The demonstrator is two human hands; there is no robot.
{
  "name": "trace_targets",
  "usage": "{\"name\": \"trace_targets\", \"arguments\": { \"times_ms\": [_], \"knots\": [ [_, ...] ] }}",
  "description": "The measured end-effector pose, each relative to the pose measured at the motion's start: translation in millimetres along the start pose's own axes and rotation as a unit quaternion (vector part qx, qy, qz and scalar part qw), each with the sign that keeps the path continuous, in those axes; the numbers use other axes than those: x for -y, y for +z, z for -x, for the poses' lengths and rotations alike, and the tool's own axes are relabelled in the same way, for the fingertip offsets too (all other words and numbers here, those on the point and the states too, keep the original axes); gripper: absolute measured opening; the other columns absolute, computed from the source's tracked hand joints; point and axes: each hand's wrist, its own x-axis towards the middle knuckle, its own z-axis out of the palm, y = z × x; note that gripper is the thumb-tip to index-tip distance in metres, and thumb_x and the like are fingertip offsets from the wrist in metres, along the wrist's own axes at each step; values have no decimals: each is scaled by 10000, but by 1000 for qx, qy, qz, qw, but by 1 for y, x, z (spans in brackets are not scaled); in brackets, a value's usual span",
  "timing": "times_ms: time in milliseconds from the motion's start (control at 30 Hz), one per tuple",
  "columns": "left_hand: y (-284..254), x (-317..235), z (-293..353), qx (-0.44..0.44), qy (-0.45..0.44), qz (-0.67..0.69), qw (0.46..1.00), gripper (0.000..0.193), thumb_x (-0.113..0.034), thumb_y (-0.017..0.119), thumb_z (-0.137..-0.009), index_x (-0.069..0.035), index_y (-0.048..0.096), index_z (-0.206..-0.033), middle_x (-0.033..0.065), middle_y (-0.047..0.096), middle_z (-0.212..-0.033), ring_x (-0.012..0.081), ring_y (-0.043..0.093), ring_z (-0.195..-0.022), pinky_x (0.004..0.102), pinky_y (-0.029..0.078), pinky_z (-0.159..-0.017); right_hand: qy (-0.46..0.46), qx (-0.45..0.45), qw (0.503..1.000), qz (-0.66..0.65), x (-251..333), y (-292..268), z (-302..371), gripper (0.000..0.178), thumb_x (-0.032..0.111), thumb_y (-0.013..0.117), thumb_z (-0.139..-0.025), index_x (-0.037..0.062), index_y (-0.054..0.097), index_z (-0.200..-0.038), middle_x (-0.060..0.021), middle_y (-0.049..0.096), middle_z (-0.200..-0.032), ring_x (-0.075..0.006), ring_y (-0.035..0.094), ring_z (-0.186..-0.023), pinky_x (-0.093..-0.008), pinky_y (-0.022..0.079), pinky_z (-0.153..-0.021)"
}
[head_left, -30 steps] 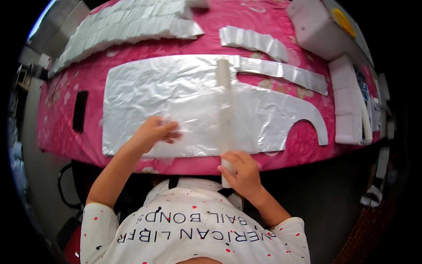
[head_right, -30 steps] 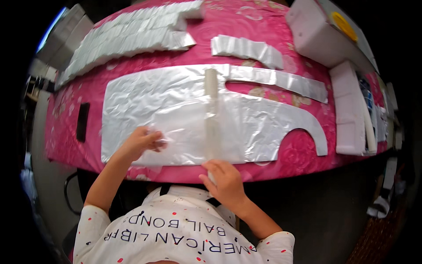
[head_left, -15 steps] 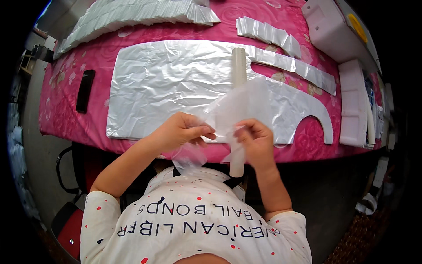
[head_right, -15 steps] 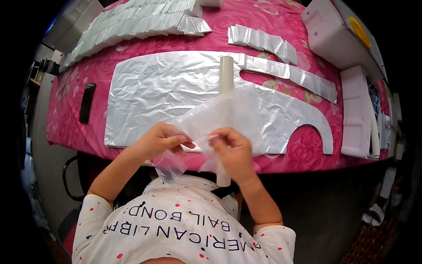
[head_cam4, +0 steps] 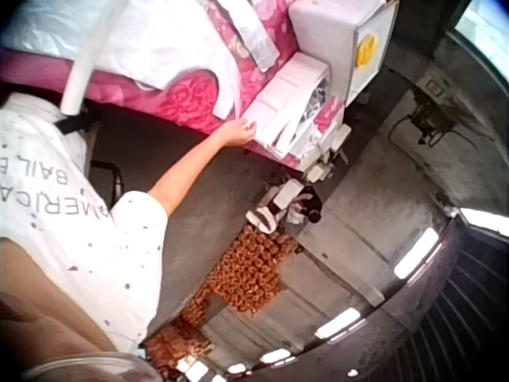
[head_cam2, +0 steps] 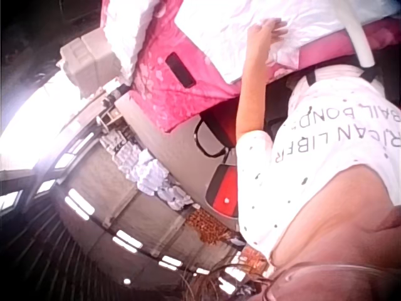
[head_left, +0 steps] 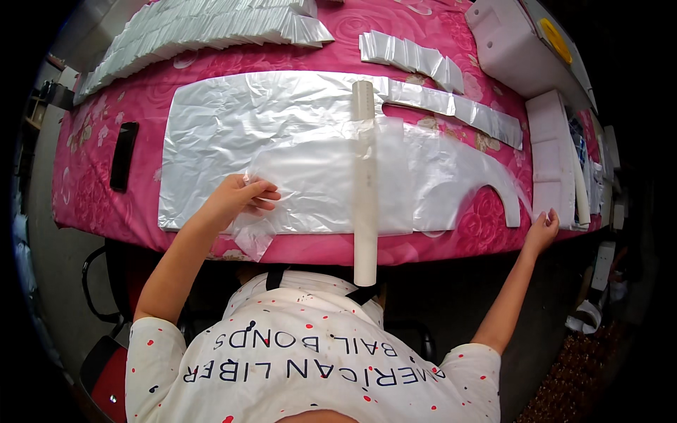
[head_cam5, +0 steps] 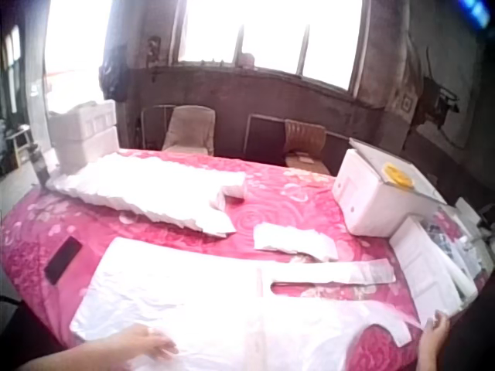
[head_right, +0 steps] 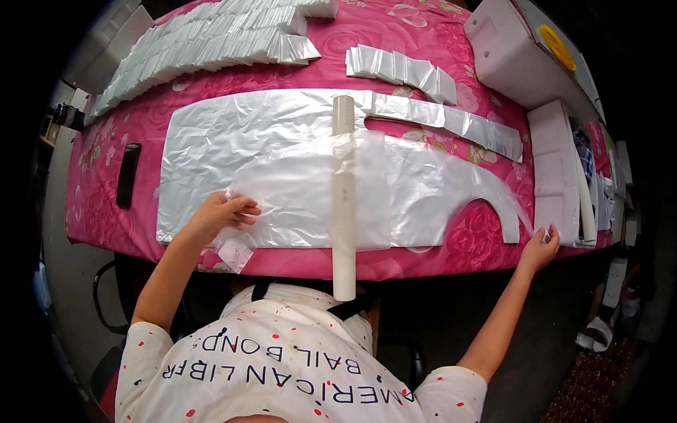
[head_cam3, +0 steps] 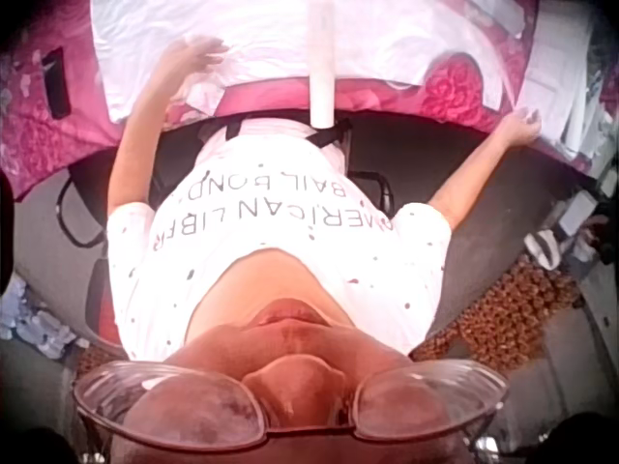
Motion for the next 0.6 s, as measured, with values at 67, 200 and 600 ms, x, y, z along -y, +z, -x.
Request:
{"name": "trace_targets", "arguments": {
  "times_ms": [67, 200, 600],
  "knots": [
    [-6, 1, 2, 1, -7, -11, 1000, 301, -245, 519, -899, 12, 600, -1034, 116, 649, -983, 167, 641, -782, 275, 504, -675, -44, -11, 999, -21, 60, -15, 34, 278, 163, 573, -851, -27, 578, -1054, -162, 586, -1021, -264, 564, -928, -357, 446, -823],
    [-29, 0, 5, -5, -21, -52, 998, 310, -251, 533, -886, 14, 617, -1021, 110, 650, -984, 169, 640, -801, 271, 500, -703, -54, 402, 912, -67, 191, -34, 145, 230, 281, 638, -796, 55, 650, -839, -105, 629, -783, -250, 606, -742, -346, 481, -677],
    [-129, -8, 23, -251, 95, -379, 886, 217, -114, 589, -793, -24, 619, -987, 92, 648, -949, 209, 618, -839, 341, 486, -742, -49, 638, 763, -89, 237, -36, 217, 451, 448, 639, -739, 4, 656, -820, -176, 632, -703, -321, 629, -666, -384, 488, -621]
  ]
}}
